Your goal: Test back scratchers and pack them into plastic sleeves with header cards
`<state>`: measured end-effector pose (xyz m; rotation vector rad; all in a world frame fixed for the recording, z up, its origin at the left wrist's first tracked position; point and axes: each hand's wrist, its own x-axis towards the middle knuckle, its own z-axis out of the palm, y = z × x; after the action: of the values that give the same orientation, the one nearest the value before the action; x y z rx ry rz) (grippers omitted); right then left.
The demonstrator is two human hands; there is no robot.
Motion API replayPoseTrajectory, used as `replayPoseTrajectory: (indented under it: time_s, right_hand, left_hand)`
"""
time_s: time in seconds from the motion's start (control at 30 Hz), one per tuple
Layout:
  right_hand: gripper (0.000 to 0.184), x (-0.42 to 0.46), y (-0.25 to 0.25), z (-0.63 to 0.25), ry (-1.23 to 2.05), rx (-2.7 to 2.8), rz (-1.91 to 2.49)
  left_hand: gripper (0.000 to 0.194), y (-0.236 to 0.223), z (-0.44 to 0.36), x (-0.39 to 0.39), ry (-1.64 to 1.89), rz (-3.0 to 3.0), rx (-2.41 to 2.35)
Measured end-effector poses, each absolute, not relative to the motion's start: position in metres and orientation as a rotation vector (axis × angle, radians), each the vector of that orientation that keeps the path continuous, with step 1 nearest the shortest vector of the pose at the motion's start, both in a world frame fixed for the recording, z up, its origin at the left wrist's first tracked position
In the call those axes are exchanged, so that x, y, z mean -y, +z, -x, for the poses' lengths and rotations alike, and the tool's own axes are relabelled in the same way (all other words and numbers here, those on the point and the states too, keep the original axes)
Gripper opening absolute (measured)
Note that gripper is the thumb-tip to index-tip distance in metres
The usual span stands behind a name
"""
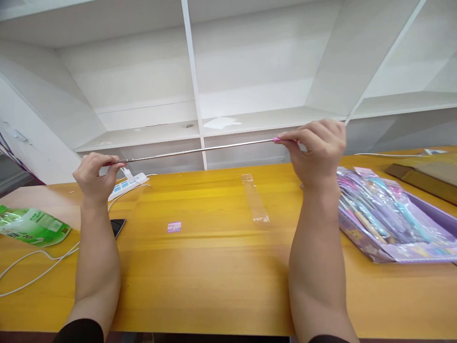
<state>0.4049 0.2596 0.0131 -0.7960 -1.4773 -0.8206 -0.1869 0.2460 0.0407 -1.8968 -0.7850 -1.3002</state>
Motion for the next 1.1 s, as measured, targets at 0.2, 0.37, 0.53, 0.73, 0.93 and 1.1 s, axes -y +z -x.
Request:
replayPoseTrajectory:
  time_s: [0.2,0.37,0.53,0.73,0.93,1.1]
  right_hand:
    - [0.057,-0.292,0.004,-0.481,-0.739,1.124,1.162]
    - [0.063,-0.304,-0.002,-0.497,-0.685,0.984,1.239]
    - [0.044,-0.294,-0.006,-0.487,-0.601,1.151,1.109]
    - [0.017,-0.269,-0.002,-0.460,-0.630,1.165,1.129]
    - [0.002,-0.249,0.002,-0.429,-0.687,1.184,1.107]
    - [0.010,-0.254,0.004,-0.435,-0.614,1.133,1.122]
  left_hand:
    - [0.014,0.039,0.197,-0.246,-1.303,1.868,0.875]
    - [0.011,0.034,0.190,-0.251,-1.281,1.841,0.906]
    - [0.015,0.037,0.183,-0.250,-1.264,1.821,0.941]
    - [0.024,0.045,0.177,-0.236,-1.297,1.759,1.081]
    - [0.047,0.050,0.171,-0.234,-1.389,1.443,1.193]
    - [0.050,0.055,0.171,-0.234,-1.454,1.471,1.163]
